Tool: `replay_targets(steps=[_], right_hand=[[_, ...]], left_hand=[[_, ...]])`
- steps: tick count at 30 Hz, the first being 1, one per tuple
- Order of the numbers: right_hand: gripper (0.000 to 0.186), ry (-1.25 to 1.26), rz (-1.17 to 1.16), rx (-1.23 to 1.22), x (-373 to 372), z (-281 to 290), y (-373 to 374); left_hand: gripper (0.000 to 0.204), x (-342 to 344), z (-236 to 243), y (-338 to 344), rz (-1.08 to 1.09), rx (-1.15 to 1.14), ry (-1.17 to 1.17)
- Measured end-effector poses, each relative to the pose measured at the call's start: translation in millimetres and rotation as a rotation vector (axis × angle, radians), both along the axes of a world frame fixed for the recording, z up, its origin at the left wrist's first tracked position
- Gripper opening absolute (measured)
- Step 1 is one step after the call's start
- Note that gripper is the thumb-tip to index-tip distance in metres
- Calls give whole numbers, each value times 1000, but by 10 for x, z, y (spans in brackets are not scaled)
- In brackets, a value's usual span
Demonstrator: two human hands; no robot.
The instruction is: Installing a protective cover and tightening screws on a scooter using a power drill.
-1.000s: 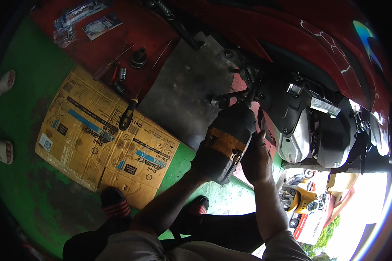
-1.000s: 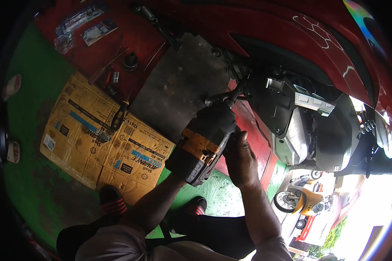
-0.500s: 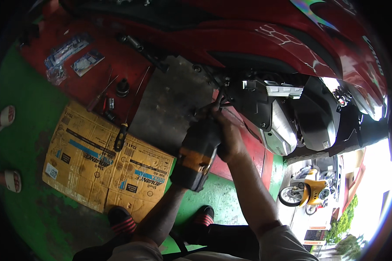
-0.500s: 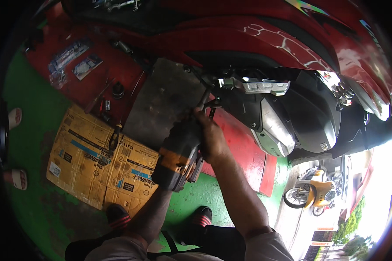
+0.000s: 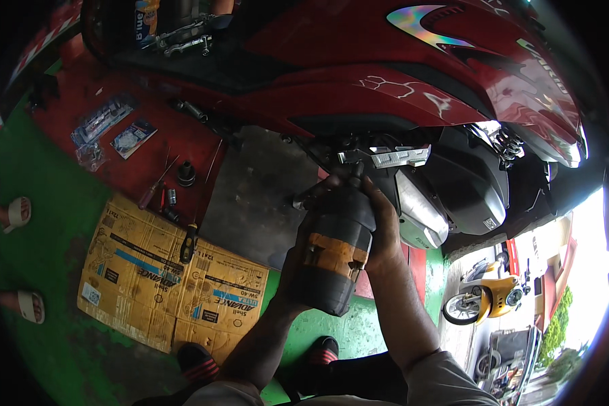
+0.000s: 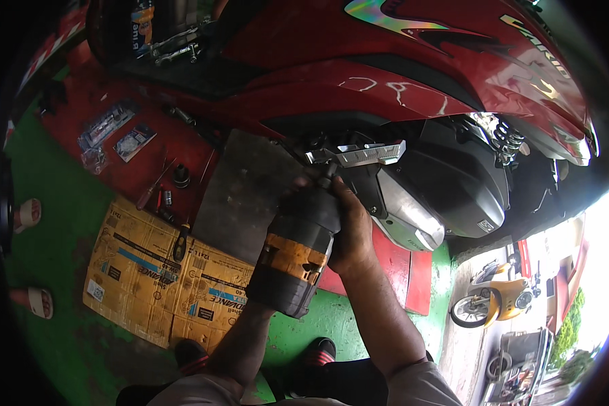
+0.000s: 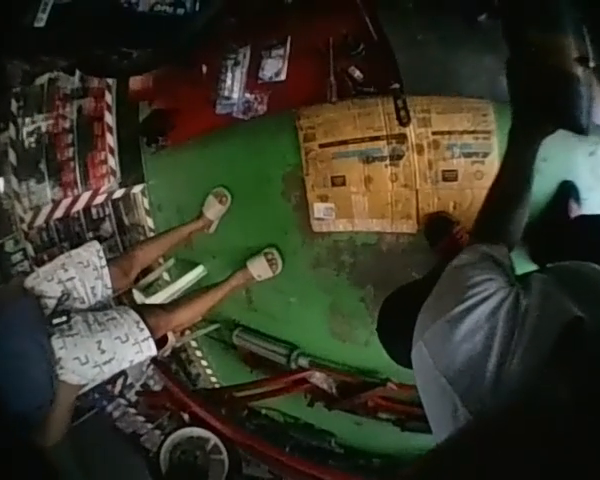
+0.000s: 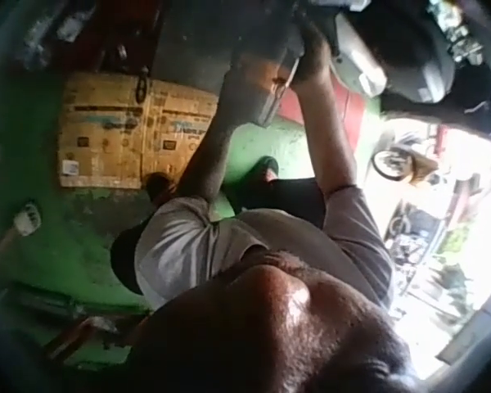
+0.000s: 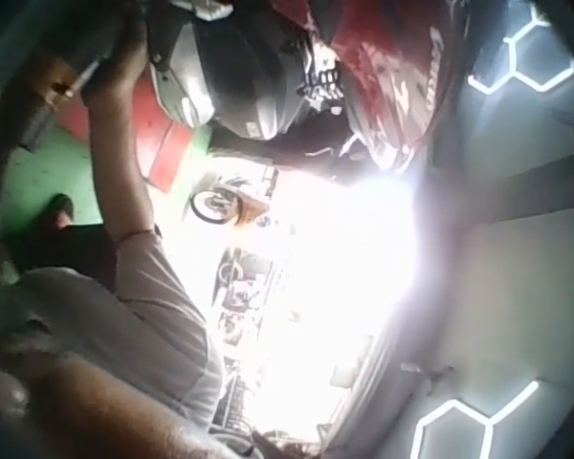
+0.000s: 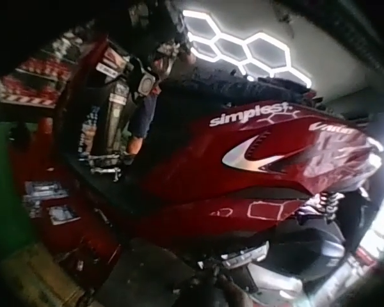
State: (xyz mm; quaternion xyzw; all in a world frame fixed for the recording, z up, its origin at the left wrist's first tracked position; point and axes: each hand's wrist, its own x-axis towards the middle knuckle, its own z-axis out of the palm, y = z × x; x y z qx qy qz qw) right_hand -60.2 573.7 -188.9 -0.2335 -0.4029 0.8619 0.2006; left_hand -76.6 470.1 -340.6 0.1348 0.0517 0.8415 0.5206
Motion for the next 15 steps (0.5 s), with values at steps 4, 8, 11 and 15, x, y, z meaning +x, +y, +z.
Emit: replay_targets(steps=[4, 8, 11, 15], right_hand=[[51, -47, 31, -37, -33, 26, 61], [59, -45, 92, -76, -32, 32, 104], [61, -21, 125, -112, -19, 58, 132], [60, -35, 95, -87, -16, 93, 152]], left_hand=[[59, -68, 78, 6, 72, -94, 133], [58, -49, 108, -13, 88, -135, 181], [58, -15, 164, -15, 109, -165, 211], [57, -12, 280, 6, 140, -202, 241]])
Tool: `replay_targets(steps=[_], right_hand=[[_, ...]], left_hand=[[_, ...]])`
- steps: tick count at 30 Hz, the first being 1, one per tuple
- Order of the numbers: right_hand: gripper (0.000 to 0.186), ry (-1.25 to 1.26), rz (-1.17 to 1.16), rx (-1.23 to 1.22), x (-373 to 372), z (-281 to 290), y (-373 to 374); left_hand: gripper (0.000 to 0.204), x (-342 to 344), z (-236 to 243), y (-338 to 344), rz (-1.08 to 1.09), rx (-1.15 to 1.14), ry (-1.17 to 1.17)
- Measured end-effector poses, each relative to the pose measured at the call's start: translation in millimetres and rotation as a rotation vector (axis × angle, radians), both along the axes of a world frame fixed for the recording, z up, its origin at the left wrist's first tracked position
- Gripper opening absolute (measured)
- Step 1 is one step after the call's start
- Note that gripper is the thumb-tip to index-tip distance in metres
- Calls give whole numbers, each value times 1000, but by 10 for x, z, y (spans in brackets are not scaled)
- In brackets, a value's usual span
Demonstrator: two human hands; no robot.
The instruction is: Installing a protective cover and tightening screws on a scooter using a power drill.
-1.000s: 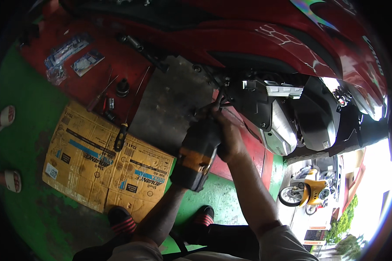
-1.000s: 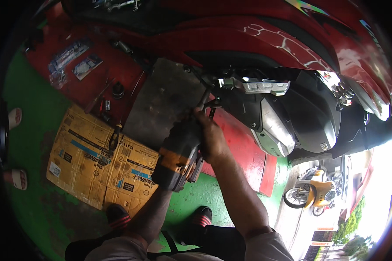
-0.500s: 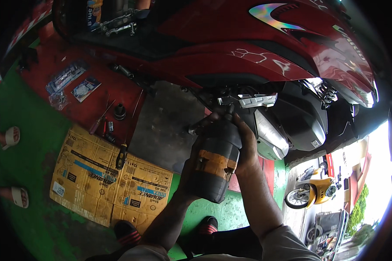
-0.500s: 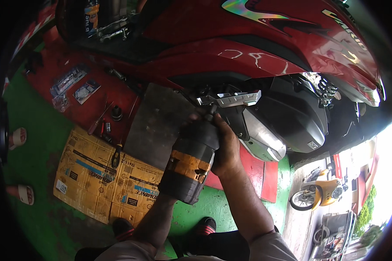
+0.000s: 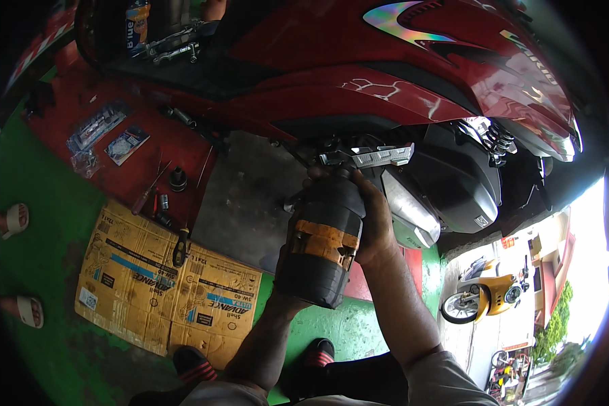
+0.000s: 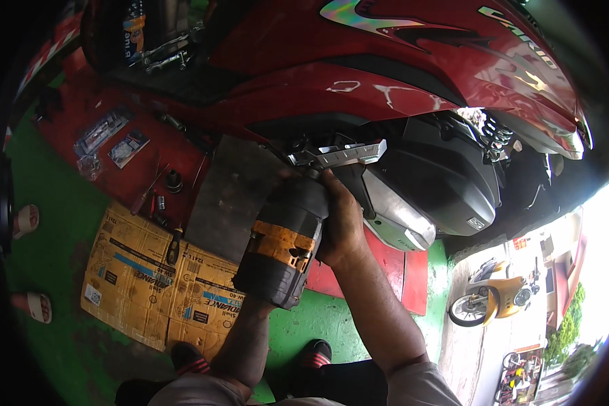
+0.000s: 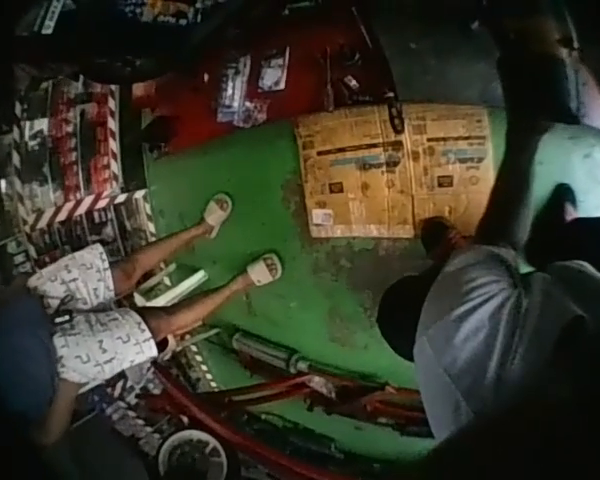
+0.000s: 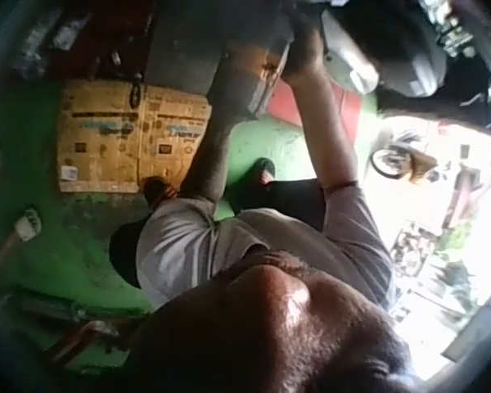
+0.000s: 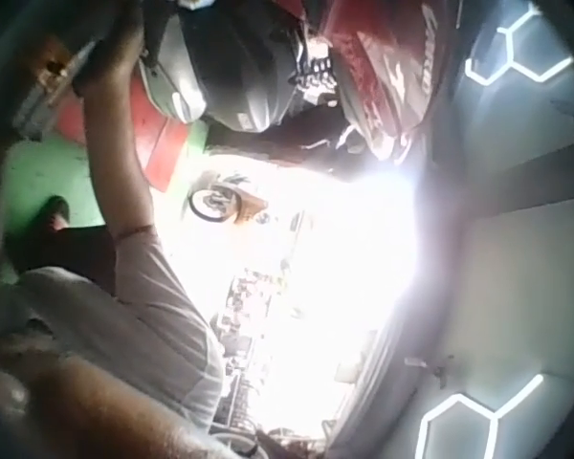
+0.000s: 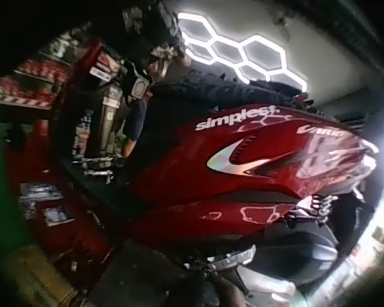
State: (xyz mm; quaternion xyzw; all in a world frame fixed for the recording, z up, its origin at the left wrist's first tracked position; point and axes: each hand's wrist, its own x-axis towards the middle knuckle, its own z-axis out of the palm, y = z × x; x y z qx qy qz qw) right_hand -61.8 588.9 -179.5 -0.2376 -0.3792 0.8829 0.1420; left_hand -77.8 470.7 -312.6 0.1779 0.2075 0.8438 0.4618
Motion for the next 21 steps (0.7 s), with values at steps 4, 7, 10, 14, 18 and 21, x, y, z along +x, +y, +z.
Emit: replay_targets(steps=[4, 7, 10, 14, 18, 21], right_hand=[[59, -77, -37, 74, -22, 13, 23], [59, -83, -23, 99, -28, 23, 40], [59, -86, -24, 117, -23, 49, 43], [58, -73, -24, 146, -29, 83, 35], [55, -36, 11, 108, -46, 91, 41], [51, -75, -39, 147, -59, 99, 46]], left_hand=[[57, -26, 70, 23, 10, -33, -13], [55, -40, 45, 40, -47, 45, -118], [68, -45, -16, 61, 115, 120, 144], [50, 9, -38, 118, 370, -148, 704], [32, 40, -3, 107, 728, -243, 1037], [27, 72, 45, 95, 763, -330, 1179]])
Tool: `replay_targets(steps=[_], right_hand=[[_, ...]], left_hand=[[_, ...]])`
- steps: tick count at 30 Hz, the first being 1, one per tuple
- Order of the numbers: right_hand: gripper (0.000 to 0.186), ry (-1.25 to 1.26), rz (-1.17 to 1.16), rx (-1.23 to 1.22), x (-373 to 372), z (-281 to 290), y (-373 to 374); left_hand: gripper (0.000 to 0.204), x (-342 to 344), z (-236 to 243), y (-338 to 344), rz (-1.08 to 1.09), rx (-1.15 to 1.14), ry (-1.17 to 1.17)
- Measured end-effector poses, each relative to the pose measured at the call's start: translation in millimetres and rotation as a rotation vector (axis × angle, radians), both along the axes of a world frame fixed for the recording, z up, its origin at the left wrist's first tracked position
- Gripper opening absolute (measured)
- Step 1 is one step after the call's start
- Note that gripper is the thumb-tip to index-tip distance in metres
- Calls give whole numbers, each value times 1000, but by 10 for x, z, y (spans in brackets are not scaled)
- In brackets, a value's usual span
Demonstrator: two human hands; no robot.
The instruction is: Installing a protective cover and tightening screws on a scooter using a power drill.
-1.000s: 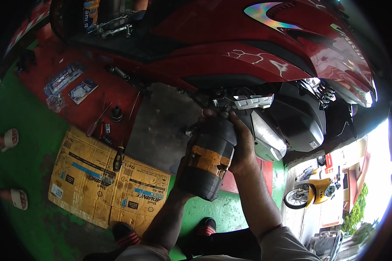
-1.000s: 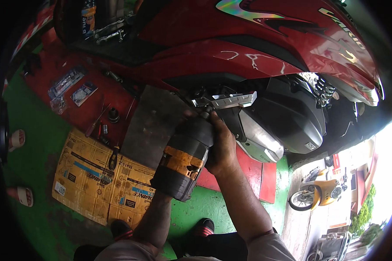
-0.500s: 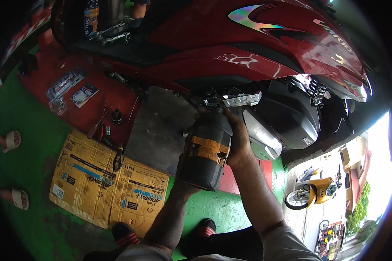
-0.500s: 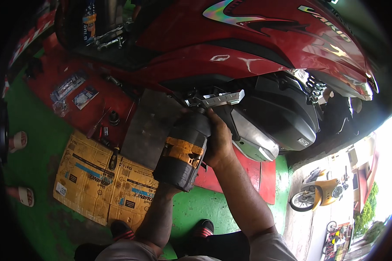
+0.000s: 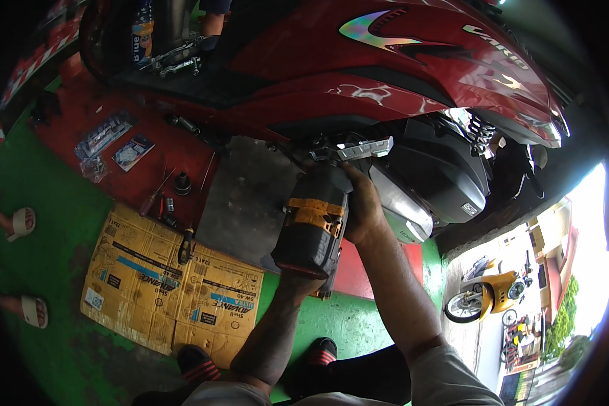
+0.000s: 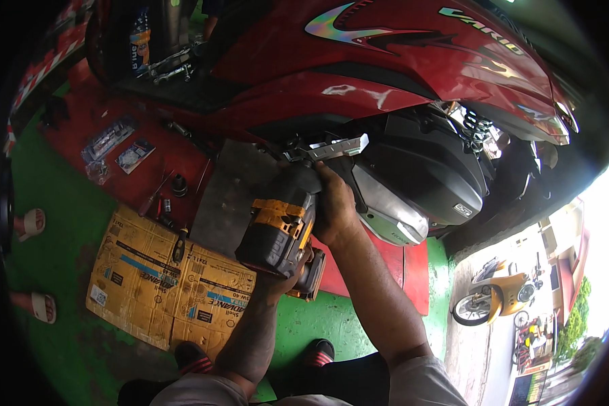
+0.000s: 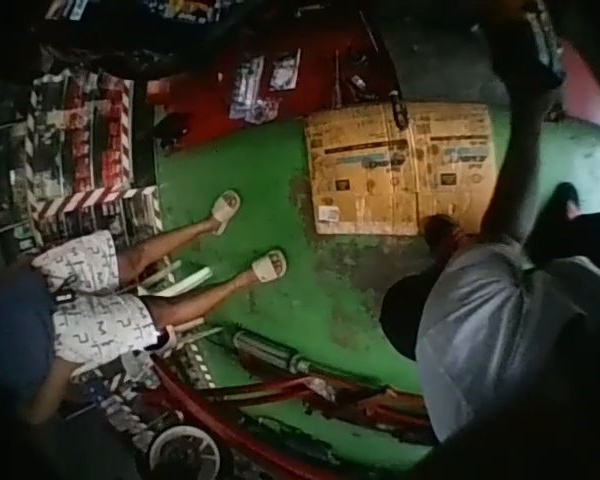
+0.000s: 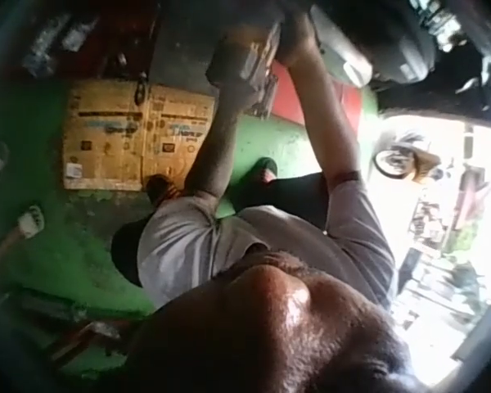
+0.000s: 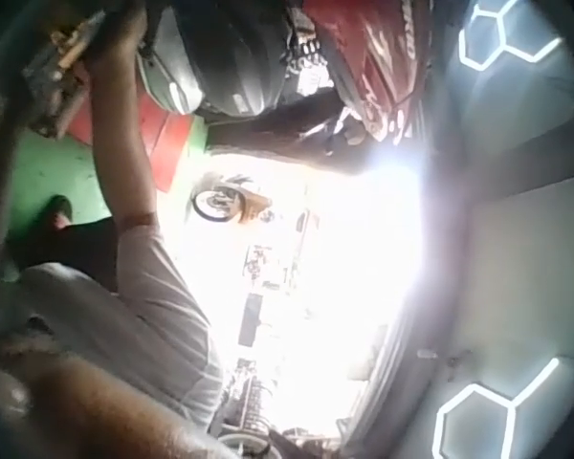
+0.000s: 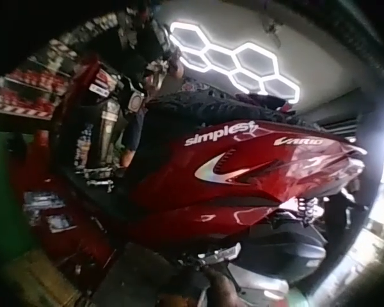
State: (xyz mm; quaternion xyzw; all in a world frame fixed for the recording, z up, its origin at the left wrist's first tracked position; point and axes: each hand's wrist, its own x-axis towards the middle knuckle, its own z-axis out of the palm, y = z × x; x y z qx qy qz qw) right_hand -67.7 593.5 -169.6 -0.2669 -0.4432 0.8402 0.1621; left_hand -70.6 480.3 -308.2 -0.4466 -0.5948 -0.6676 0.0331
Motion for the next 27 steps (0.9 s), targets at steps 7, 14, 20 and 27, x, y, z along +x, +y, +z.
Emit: replay_targets(steps=[7, 14, 20, 27], right_hand=[[38, -139, -90, 72, 26, 69, -210], [48, -438, -17, 549, 442, -188, -539], [42, -365, 79, 85, 1160, -465, -453], [38, -334, 32, -80, 1394, -881, -34]], left_hand=[[16, 175, -62, -38, -455, 93, -809], [20, 755, -444, -225, -556, 298, -964], [51, 1342, -900, -531, 719, -654, 1328], [54, 1965, -1563, 40, 1661, -1016, 1868]])
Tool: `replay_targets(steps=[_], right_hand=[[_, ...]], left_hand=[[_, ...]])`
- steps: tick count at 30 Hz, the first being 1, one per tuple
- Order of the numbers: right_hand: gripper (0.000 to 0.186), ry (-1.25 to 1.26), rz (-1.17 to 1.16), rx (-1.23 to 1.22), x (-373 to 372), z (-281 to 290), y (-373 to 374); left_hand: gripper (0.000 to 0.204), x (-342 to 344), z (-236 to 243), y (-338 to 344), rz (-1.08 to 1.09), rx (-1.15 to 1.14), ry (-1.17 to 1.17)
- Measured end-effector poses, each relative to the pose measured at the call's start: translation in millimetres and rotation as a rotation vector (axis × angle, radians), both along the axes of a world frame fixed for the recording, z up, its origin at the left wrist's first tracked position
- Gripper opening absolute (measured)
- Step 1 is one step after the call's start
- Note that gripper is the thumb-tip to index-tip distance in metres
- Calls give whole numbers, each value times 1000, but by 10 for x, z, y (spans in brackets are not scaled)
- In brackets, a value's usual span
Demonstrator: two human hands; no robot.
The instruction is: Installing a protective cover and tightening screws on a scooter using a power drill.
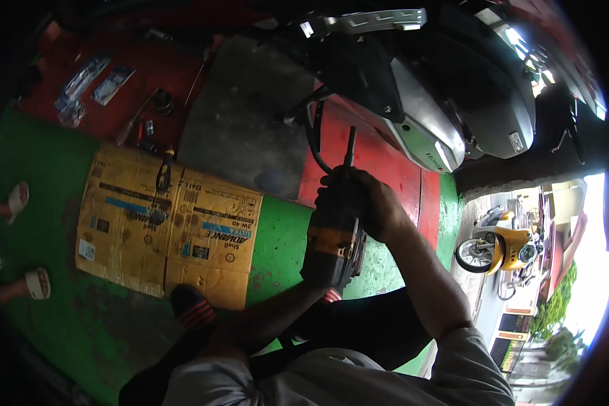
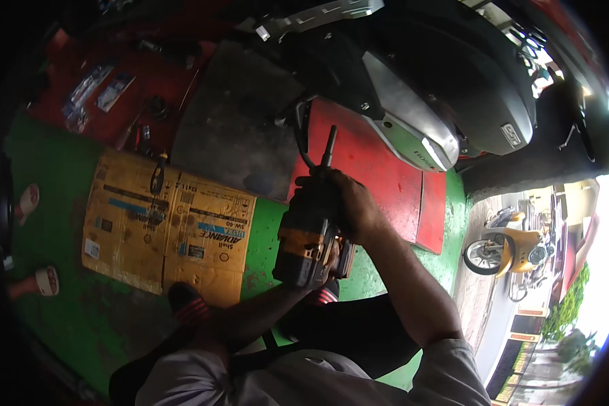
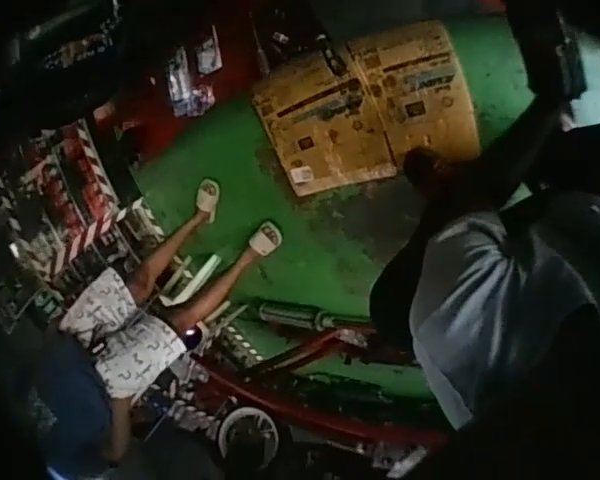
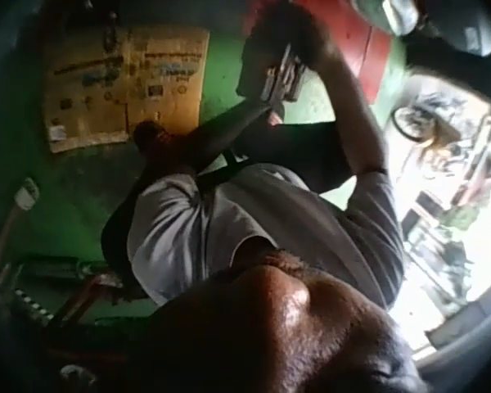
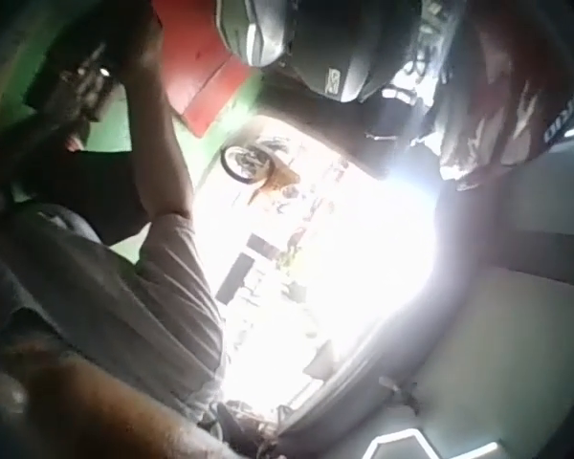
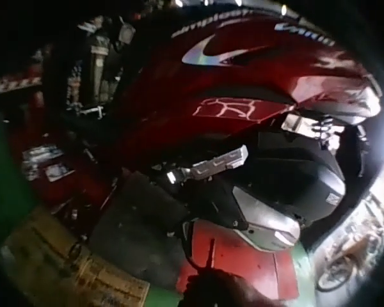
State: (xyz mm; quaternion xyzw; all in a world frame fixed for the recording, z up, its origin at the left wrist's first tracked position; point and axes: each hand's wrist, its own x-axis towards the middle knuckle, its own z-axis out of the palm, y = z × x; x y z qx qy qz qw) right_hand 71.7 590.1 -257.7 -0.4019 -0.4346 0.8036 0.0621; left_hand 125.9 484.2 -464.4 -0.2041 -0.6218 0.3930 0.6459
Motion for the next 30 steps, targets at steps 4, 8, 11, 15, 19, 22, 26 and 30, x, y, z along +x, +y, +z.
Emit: replay_targets(steps=[4, 8, 11, 15, 19, 22, 26, 30], right_hand=[[38, 48, 109, -45, -160, -109, 133], [39, 94, 155, -3, -392, -110, 198], [47, 75, 202, 92, -555, -96, 243], [39, -6, 110, 229, -663, -68, 313], [39, 0, 57, 169, -708, -59, 345], [37, 72, 78, 118, -728, -27, 350], [37, 16, 72, 185, -734, -43, 361], [38, -23, 73, 184, -723, -72, 438]], left_hand=[[54, 83, -122, 152, 202, -362, 378], [39, -103, -365, 487, -689, -91, -605], [35, -106, -348, 784, -543, 186, -854], [39, -301, -65, 743, 577, -518, 649], [40, -624, 306, 551, 713, -667, 931], [40, -757, 440, 498, 728, -691, 957], [41, -800, 456, 477, 740, -699, 990], [42, -803, 505, 441, 754, -730, 1030]])
